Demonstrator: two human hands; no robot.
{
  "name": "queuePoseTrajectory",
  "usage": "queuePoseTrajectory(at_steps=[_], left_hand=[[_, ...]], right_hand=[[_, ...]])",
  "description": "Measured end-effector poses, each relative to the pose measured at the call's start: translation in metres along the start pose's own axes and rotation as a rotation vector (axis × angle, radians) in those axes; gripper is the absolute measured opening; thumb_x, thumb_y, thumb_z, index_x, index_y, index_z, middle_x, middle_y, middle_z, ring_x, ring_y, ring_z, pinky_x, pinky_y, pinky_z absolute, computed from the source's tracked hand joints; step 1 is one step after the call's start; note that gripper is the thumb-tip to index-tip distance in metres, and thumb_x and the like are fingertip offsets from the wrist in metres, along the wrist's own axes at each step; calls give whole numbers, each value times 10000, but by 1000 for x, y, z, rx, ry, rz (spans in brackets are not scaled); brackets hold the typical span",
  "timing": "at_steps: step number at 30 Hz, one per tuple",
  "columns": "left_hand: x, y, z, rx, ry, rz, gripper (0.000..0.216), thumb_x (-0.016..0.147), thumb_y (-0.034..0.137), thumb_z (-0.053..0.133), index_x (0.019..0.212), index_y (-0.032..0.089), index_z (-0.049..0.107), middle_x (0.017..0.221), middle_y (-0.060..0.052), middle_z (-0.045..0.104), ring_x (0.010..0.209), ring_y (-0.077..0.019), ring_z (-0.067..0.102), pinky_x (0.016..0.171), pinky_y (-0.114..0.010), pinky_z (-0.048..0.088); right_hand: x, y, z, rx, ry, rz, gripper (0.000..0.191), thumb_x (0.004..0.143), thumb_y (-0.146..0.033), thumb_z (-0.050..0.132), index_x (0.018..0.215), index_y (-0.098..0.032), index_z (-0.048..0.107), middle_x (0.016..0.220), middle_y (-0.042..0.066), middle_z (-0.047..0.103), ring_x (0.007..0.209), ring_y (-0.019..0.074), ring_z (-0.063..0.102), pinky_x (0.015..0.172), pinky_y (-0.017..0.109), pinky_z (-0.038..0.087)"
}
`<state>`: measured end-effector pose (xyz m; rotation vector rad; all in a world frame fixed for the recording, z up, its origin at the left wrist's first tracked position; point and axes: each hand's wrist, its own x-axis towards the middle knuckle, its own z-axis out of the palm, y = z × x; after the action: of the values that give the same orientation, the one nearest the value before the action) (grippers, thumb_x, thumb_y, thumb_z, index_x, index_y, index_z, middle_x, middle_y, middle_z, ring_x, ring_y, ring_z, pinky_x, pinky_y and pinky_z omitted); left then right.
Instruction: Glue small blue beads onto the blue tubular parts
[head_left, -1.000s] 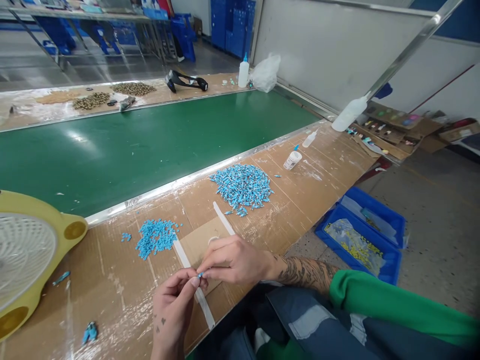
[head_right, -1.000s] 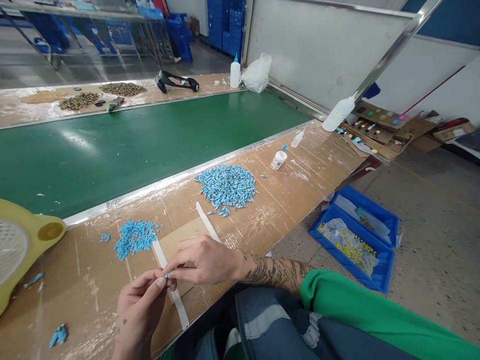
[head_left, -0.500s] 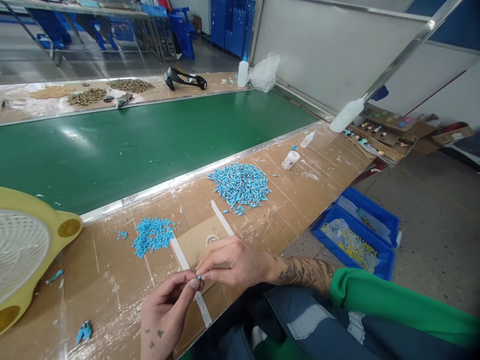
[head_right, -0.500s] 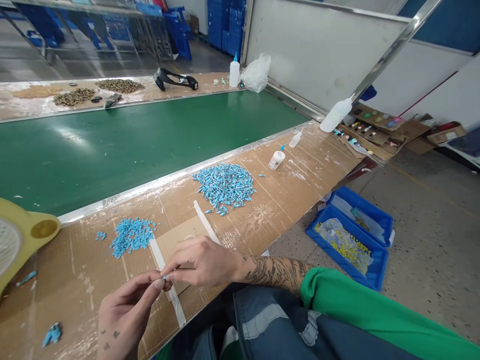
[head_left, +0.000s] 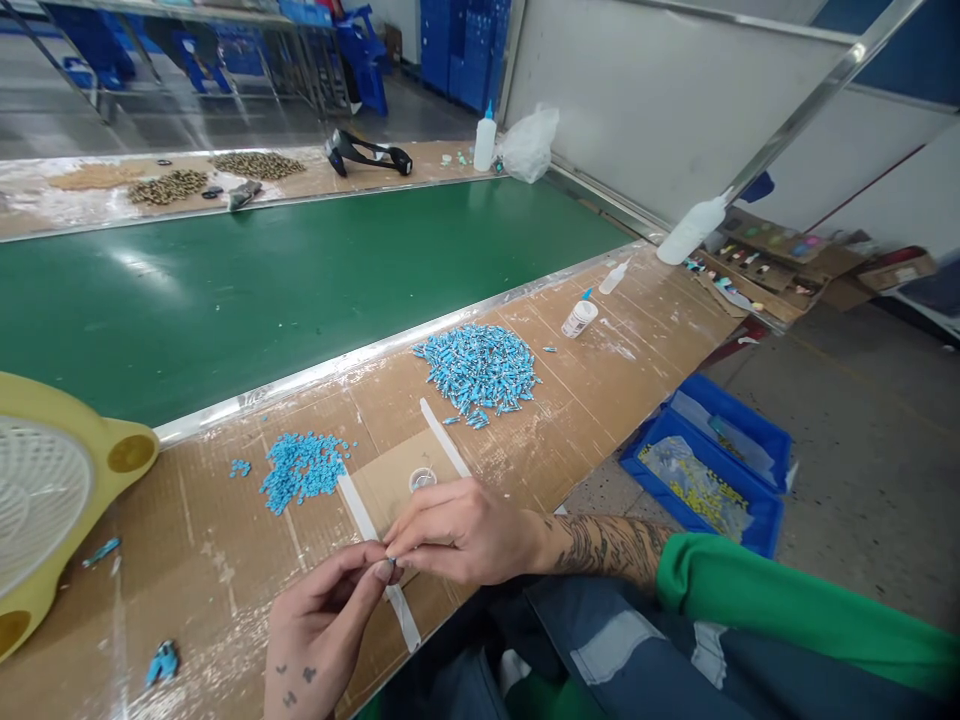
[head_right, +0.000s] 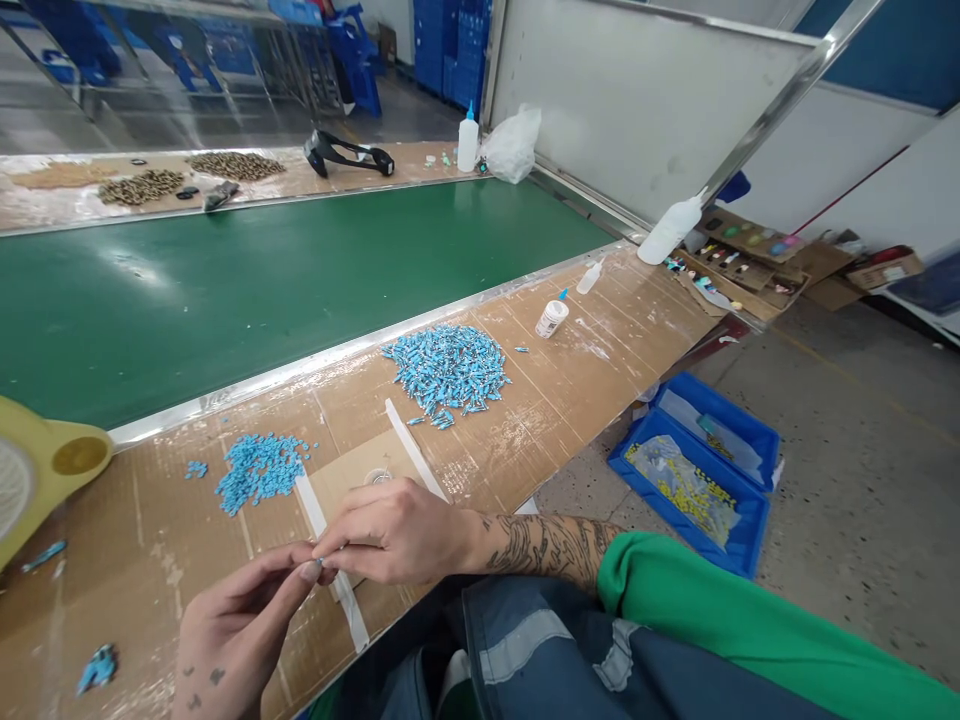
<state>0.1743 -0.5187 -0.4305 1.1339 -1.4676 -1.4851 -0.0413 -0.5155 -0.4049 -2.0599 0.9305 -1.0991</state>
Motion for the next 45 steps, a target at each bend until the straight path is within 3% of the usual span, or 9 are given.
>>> queuePoseTrajectory(at_steps=[7,13,20,24,33,36,41,45], left_hand=[[-3,-2,-2,-19,16,33,120,834,291,768,802,180,736,749,-45,701,687,-151,674,652,-179,573],[-9,-15,3,-95,155,20,133,810,297,797,878,188,765,807,-54,729,703,-159,680,704,-217,599],[-16,-15,15,-261,279,-9,209,788,318,819,966,214,787,833,-58,767,701,-157,709,697,-201,603],[-19,-10,17,-206,273,14,210,784,296,823,977,223,784,854,-58,777,721,-171,734,691,-201,613],[-21,-35,9,-159,337,-3,221,743,272,848,933,187,774,775,-31,741,691,-160,700,660,-216,602],[-32,-45,-13,-24,434,-36,261,763,351,819,941,169,761,793,-45,741,716,-186,698,679,-261,597],[-61,-80,-86,734,862,-74,406,833,518,670,1050,187,758,945,-78,754,813,-237,699,813,-368,559],[-66,-94,-127,951,898,-140,409,815,522,634,989,178,771,906,-84,750,854,-262,691,855,-392,535]], right_hand=[[2,-6,4,34,82,-1,186,972,-272,612,946,-145,745,966,75,770,933,131,716,863,228,576],[5,-9,4,91,157,51,181,941,-281,658,927,-131,758,933,88,778,892,143,728,853,257,581],[5,-10,7,166,164,107,176,917,-283,684,938,-130,766,941,96,775,890,144,727,870,256,567],[4,-10,10,162,180,90,174,911,-269,692,979,-132,775,954,92,768,891,139,720,854,249,562],[3,-5,18,118,143,110,224,898,-269,674,1054,-129,753,969,73,766,874,137,713,836,227,533],[-3,-4,17,106,98,163,274,892,-276,686,1116,-124,731,998,67,766,908,148,714,866,245,519],[-24,-2,9,119,68,232,175,883,-237,680,1020,-154,750,910,29,758,842,132,696,839,248,493],[-38,-2,2,163,-8,203,164,902,-250,653,985,-155,758,898,36,752,802,124,681,780,235,491]])
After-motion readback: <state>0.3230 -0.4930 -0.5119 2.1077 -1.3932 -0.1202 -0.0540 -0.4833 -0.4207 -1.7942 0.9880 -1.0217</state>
